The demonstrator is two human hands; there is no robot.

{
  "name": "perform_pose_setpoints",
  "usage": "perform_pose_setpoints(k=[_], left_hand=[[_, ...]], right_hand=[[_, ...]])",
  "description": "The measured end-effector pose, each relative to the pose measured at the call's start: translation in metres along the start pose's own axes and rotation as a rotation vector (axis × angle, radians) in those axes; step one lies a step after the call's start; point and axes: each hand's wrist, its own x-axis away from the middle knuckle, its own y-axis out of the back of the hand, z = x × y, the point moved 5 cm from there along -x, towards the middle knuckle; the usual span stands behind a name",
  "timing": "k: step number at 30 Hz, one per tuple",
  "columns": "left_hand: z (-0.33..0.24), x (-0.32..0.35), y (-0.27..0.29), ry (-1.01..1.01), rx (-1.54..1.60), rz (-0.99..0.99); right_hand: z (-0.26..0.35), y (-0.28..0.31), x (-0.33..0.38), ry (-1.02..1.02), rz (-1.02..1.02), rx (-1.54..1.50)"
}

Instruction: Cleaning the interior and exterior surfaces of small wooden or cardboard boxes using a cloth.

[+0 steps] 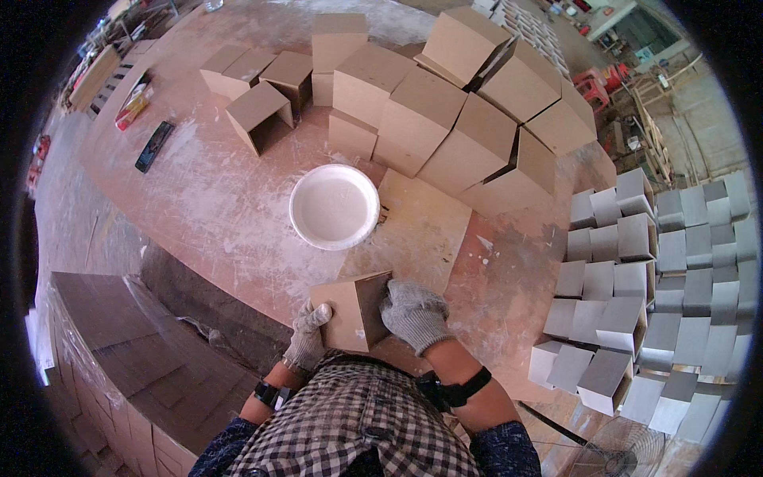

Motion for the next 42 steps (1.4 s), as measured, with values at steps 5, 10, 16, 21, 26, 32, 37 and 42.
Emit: perform_pose_setpoints(k=[5,10,16,21,26,32,37,42], left_hand=[[0.001,0.000,0.002,-0.034,0.001,0.002],[-0.001,0.002,0.002,-0.025,-0.031,-0.001],[-0.011,0.004,0.005,-0.018,-0.030,-0.001],[-0.009,0.002,0.015,-0.065,-0.100,-0.017],[-0.011,0.006,0.019,-0.061,-0.045,-0.056],[-0.011,0.003,0.030,0.017,-0.055,-0.005],[-0.004,0.006,0.036,-0.007,-0.017,-0.056],[0.006,0.002,0.056,0.004,0.014,-0.102]], right_hand=[[-0.012,-0.008,0.017,-0.151,0.273,-0.099],[-0.027,-0.024,0.027,0.153,0.253,-0.098],[-0.004,-0.007,0.029,0.463,0.267,-0.006],[0.013,-0.022,0.031,0.321,0.264,-0.294],[0.039,-0.012,0.036,0.147,0.527,-0.885],[0.033,-0.025,0.031,0.266,0.435,-1.078],[0.057,-0.004,0.050,0.494,0.264,-0.266],[0.059,-0.002,0.057,0.550,0.130,0.151]])
